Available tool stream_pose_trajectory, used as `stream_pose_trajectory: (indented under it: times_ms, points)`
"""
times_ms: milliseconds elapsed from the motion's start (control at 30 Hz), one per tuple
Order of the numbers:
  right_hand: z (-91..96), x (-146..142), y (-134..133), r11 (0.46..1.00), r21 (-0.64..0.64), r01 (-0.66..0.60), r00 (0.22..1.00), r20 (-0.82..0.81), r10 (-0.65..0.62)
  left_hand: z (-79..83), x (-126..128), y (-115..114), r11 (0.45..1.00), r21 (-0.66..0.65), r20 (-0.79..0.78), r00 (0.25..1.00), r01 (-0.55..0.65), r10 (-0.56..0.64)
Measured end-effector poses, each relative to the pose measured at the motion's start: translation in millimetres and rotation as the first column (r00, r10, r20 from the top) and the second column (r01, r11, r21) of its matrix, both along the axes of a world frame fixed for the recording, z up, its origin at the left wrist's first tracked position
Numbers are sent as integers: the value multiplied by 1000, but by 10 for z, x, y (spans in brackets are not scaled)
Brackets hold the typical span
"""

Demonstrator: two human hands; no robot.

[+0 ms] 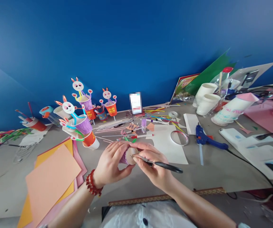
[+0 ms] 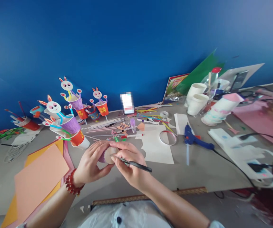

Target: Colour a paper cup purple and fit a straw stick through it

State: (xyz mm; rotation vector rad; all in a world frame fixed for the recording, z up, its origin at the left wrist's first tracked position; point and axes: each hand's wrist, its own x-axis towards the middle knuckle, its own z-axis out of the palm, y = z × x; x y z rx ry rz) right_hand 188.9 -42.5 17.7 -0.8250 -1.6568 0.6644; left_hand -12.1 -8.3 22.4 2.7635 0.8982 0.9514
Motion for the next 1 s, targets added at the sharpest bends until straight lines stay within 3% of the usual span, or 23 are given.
stream_pose_trajectory:
  times_ms: [200, 433, 700, 900, 1000]
  points:
    - [-45, -66, -34, 997, -23, 70, 996, -61, -71, -116, 55, 5, 993, 104, 87, 995, -50, 41]
    - [-79, -90, -44, 990, -131, 52, 990, -123, -69, -215, 59, -31, 980, 172, 148, 986, -103, 78]
    - [-71, -106, -21, 985, -165, 46, 988, -141, -69, -267, 76, -37, 972, 200, 199, 976, -126, 86]
    - [-25, -32, 3, 993, -117, 1, 1000, -30, -4, -185, 83, -60, 990, 65, 123, 985, -127, 118]
    - [-28, -20, 8, 995, -100, 12, 1000, -15, -14, -137, 79, -46, 994, 67, 47, 995, -88, 85]
